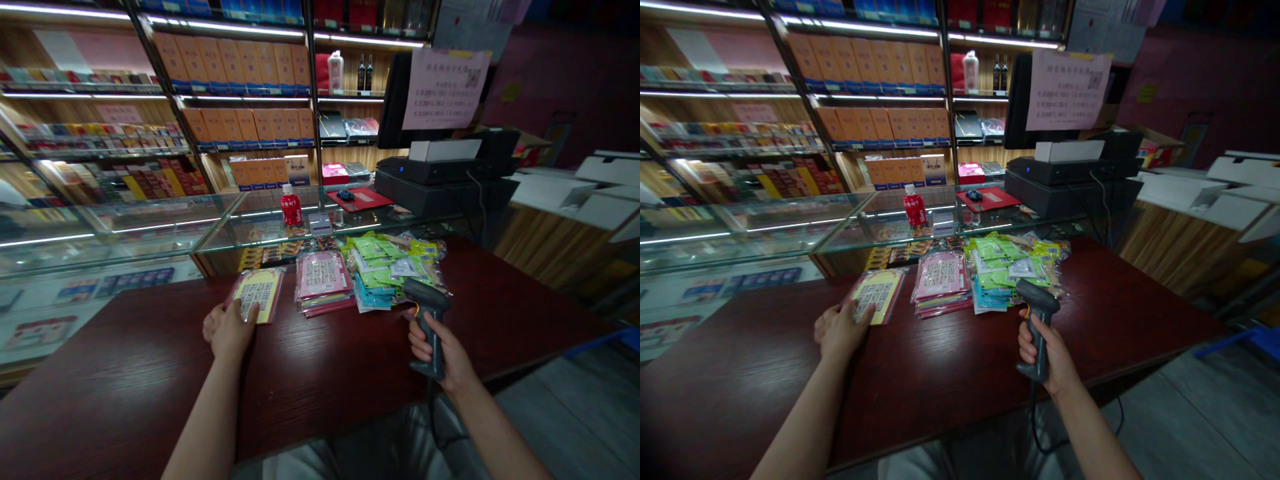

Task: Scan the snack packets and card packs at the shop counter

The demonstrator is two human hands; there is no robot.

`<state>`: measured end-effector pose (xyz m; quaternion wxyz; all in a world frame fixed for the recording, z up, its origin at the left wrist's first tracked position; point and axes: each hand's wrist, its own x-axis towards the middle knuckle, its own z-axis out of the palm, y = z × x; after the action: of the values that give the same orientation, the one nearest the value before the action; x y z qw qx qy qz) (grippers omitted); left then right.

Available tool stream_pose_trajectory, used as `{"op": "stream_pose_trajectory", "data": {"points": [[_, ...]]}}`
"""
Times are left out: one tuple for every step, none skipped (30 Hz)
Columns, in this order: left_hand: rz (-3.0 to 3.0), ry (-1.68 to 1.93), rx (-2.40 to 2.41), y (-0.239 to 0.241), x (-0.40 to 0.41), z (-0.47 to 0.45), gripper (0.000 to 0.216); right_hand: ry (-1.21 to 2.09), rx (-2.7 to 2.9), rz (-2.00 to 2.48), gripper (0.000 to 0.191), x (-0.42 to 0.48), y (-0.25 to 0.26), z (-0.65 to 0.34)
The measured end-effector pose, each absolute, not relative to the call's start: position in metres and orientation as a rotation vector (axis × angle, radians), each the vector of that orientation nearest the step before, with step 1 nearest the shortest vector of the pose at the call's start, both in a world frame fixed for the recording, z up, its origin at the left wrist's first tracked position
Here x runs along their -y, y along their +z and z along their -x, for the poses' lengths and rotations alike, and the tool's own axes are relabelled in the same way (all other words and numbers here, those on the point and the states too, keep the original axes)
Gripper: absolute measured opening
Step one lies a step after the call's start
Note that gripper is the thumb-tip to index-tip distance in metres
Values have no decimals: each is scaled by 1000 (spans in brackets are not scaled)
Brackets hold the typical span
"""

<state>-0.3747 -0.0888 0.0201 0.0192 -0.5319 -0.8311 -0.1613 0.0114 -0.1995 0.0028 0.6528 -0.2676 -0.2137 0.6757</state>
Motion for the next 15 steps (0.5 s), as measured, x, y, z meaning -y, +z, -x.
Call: {"op": "stream_pose_trajectory", "data": {"points": [[1650,-494,2587,21,90,374,66,1535,481,606,20,199,3,-11],[1651,-488,2594,22,90,373,67,1536,477,606,19,199,3,-11],[1651,-482,2602,23,92,372,67,1537,474,608,19,199,3,-12],[1655,-477,2604,24,93,371,67,1540,472,611,20,199,3,-12],[1660,-473,2600,25,94,371,67,1544,470,615,20,199,2,-12],[1664,-469,2595,25,95,370,67,1548,467,620,21,199,2,-12],[1665,-468,2589,26,97,369,68,1552,463,626,22,199,2,-11],[1669,-471,2583,26,98,369,68,1554,456,630,23,199,2,-11],[1674,-477,2580,27,99,369,68,1554,447,634,23,200,1,-11],[1679,-484,2582,27,100,369,68,1552,438,637,24,200,1,-10],[1680,-489,2595,27,100,369,67,1548,428,638,24,200,1,-9],[1684,-491,2607,27,100,369,67,1545,418,644,24,200,1,-9],[1684,-487,2621,26,100,370,67,1539,409,649,24,200,1,-8],[1683,-480,2629,26,100,370,67,1528,398,658,24,200,1,-7],[1685,-472,2625,26,100,371,67,1513,388,667,24,200,1,-6]]}}
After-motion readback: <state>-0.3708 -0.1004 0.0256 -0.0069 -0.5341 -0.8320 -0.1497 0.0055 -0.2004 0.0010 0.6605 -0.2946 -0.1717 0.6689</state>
